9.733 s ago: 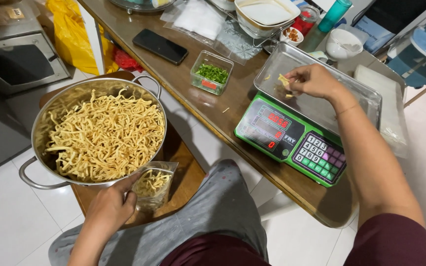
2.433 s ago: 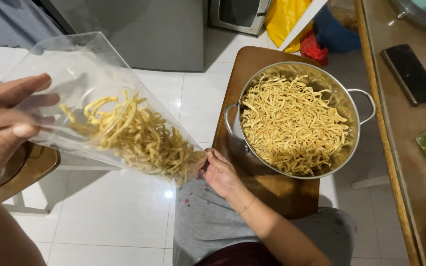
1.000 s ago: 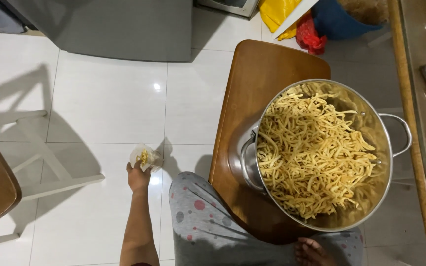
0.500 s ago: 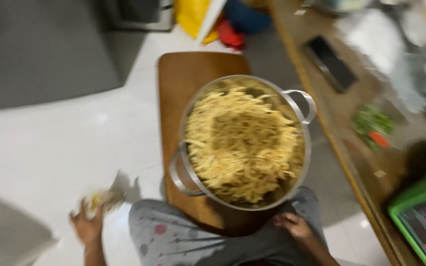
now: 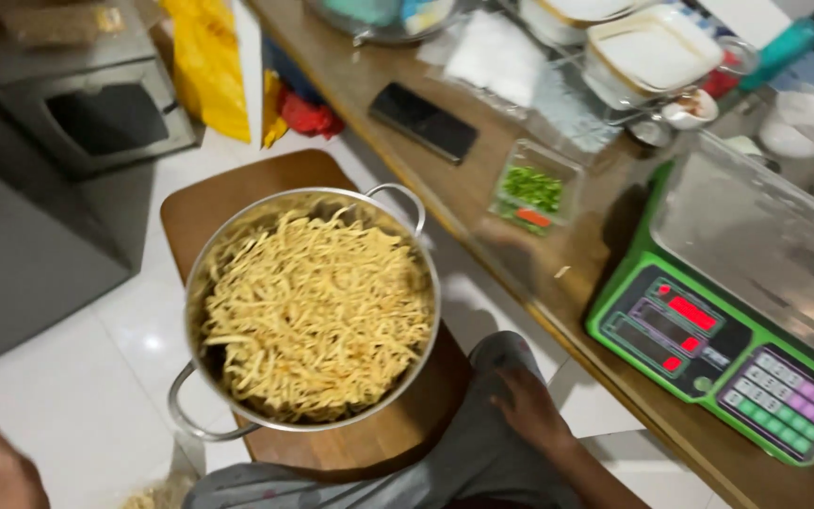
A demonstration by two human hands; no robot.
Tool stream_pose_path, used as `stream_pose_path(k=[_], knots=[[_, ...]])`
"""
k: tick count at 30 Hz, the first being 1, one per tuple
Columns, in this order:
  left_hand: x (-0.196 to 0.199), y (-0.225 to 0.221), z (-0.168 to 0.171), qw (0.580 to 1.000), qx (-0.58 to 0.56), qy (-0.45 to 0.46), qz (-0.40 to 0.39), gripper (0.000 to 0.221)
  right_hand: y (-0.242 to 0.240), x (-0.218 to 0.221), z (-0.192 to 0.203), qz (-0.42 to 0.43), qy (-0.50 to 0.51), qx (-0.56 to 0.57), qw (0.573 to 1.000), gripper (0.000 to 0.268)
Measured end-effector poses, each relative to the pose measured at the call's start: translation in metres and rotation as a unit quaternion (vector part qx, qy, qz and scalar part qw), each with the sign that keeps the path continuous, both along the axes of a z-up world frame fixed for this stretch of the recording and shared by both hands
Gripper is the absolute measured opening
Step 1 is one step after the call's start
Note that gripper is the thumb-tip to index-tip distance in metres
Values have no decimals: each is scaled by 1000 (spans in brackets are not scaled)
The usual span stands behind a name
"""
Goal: The person is portioning dried noodles from a large pot into small plastic bags, using a digital scale to ensure consistent weight for each package.
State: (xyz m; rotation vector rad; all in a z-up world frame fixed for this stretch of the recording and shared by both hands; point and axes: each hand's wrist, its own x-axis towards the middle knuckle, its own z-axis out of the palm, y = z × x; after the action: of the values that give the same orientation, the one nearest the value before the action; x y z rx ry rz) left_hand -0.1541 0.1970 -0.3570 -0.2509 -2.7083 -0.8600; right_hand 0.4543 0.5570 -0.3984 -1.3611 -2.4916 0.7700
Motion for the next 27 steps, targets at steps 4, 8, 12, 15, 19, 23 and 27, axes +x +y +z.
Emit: stream_pose_path(k=[4,8,12,15,19,23,27], knots=[[20,108,105,924,233,101,-287,32,-19,48,-46,52,-145,22,988,81],[118,198,221,845,212,111,-478,63,-40,115,-78,129,-98,-24,986,70],[212,236,264,780,167,86,-598,45,-44,122,127,61,-43,-229,971,43],[269,257,270,834,-26,-78,-546,43,-65,187,275,54,28,-352,934,27],[320,290,279,828,22,-121,-547,34,-71,279,284,-119,508,-9,853,22],[268,366,208,784,74,-9,-616,34,-39,283,240,-443,522,199,701,18],[287,478,213,759,61,17,-648,34,-44,246,229,-476,404,176,761,25]])
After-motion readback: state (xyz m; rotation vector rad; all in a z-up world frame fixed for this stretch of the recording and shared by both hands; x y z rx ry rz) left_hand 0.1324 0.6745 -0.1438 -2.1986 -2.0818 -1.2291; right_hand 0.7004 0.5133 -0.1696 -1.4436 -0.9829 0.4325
